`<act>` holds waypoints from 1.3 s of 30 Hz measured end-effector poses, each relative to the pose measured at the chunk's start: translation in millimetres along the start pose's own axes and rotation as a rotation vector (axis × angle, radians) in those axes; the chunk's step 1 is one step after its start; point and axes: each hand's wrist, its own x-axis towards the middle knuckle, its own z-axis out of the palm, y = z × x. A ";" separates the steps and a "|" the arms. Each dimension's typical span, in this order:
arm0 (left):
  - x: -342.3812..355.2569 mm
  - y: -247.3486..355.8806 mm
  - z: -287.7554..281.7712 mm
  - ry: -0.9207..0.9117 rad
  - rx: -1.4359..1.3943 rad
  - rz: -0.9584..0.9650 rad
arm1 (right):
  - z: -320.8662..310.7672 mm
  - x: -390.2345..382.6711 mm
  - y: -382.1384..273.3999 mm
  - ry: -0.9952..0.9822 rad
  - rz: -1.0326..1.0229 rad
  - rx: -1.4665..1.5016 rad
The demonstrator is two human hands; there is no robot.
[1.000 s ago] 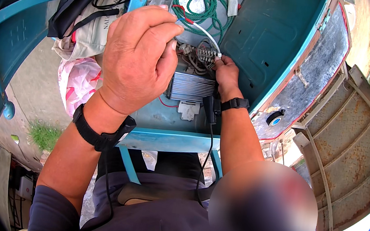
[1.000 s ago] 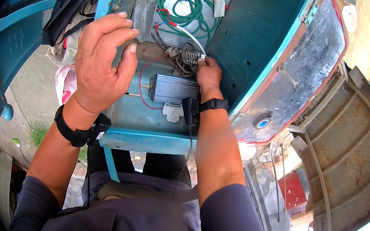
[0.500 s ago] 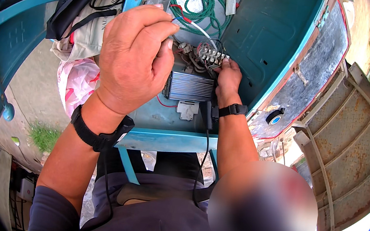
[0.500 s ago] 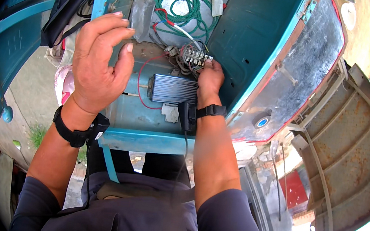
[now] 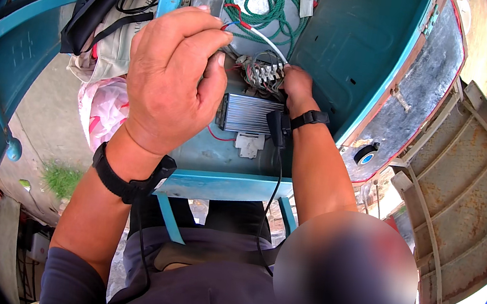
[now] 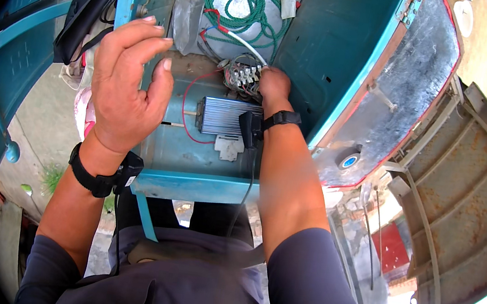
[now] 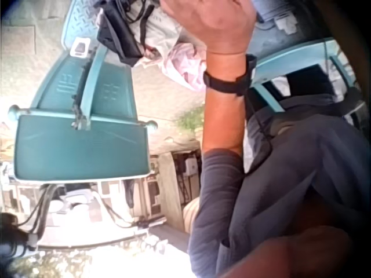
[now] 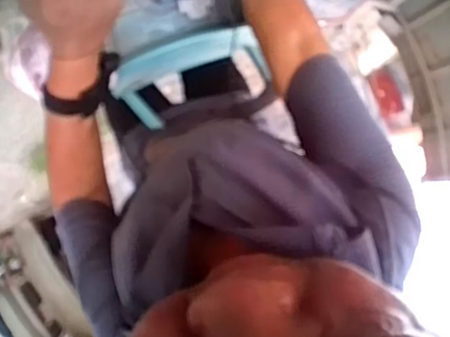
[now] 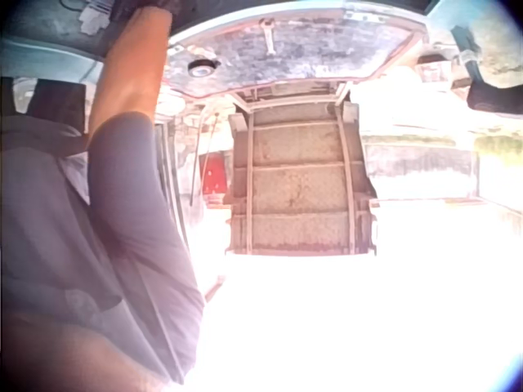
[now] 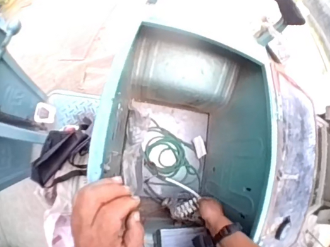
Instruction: The person works on the electrical components inside the storage compartment of a three-wheeled vehicle. They use a wrench to tighten connections on a controller and wires, then wrap a connection with black tape. Finally, they close the compartment lid.
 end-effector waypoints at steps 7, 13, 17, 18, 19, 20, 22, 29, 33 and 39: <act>-0.7 -0.1 0.1 -0.010 0.004 -0.002 | 3.2 30.8 11.5 -0.077 -0.088 -0.394; -1.1 -2.8 1.2 -0.001 -0.002 0.003 | 0.0 21.9 5.6 -0.065 -0.002 -0.230; -0.9 -1.1 0.5 -0.012 -0.006 0.001 | -4.3 13.3 8.7 -0.019 -0.043 -0.129; -0.8 -1.3 0.6 -0.009 -0.009 0.002 | -4.9 9.7 7.0 -0.011 -0.045 -0.090; -0.6 -1.7 0.8 -0.007 -0.011 0.004 | -5.1 5.8 5.6 -0.003 -0.030 -0.026; -0.2 -1.4 1.0 -0.004 -0.014 0.005 | -5.3 1.0 4.8 0.006 -0.015 0.037; 0.5 -0.5 -0.4 -0.015 -0.010 0.004 | -3.6 -8.0 9.3 0.022 0.007 -0.024; -0.4 -0.9 -0.4 -0.015 -0.004 0.008 | -8.8 -31.4 -3.5 0.017 -0.032 -0.180; 0.2 -0.8 -0.5 -0.017 -0.001 0.006 | -12.6 -38.1 -10.8 0.014 -0.055 -0.209; 0.4 -0.3 -0.7 -0.021 0.004 0.004 | -18.0 -42.4 -13.6 -0.007 -0.078 -0.211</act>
